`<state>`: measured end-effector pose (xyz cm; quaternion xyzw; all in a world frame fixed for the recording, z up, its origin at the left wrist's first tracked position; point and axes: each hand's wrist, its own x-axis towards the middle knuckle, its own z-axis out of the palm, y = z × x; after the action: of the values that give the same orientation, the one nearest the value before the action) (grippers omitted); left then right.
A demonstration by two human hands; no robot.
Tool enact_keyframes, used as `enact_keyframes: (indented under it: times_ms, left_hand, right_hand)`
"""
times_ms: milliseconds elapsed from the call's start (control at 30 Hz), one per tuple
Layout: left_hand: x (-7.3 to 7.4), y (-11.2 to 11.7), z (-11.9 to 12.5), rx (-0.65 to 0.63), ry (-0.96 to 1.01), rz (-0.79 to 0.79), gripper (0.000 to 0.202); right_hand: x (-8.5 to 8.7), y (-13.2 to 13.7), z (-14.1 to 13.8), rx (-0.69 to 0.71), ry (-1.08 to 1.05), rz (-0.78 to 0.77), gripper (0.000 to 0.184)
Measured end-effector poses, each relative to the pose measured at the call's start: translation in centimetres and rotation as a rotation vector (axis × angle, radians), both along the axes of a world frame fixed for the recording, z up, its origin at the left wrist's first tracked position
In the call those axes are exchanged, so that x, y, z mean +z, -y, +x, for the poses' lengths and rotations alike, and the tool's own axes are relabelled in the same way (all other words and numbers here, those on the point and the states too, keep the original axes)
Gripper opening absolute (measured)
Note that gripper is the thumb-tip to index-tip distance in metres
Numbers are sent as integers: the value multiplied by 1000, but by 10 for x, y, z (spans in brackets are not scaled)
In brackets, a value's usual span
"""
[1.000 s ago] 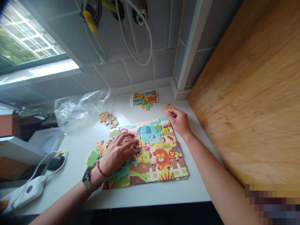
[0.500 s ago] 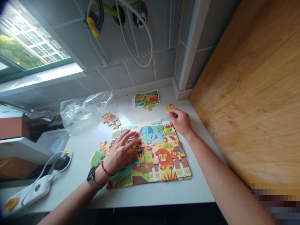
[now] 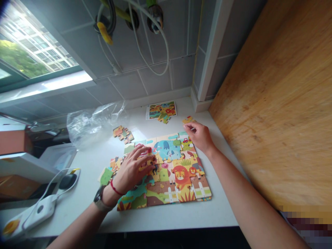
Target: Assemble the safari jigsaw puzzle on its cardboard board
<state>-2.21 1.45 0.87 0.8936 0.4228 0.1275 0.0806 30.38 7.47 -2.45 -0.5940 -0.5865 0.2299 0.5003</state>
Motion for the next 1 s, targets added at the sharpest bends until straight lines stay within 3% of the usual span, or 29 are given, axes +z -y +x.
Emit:
enact_keyframes:
  times_ms: [167,467,700,833,933,1000]
  left_hand:
    - [0,-1,0,6,-3,-42,27]
    - [18,-20,11,41,-12,-212,27]
    - [25,-25,22,100,-68,-242,33]
    - [27,-12,16,66,-64,-186,31]
    - [30,12,6,-13,-84,-34,53]
    - [31,31,-2,-81,-84,19,53]
  right_hand:
    - [1,1,-3,29,57,0,28]
    - [-3,0,-2,44,70,21,26]
    - [3,3,-4,82,110,40,23]
    - [6,7,-10,172,168,93,21]
    - [8,9,-13,254,209,100,19]
    - [10,10,-15,284,226,105,18]
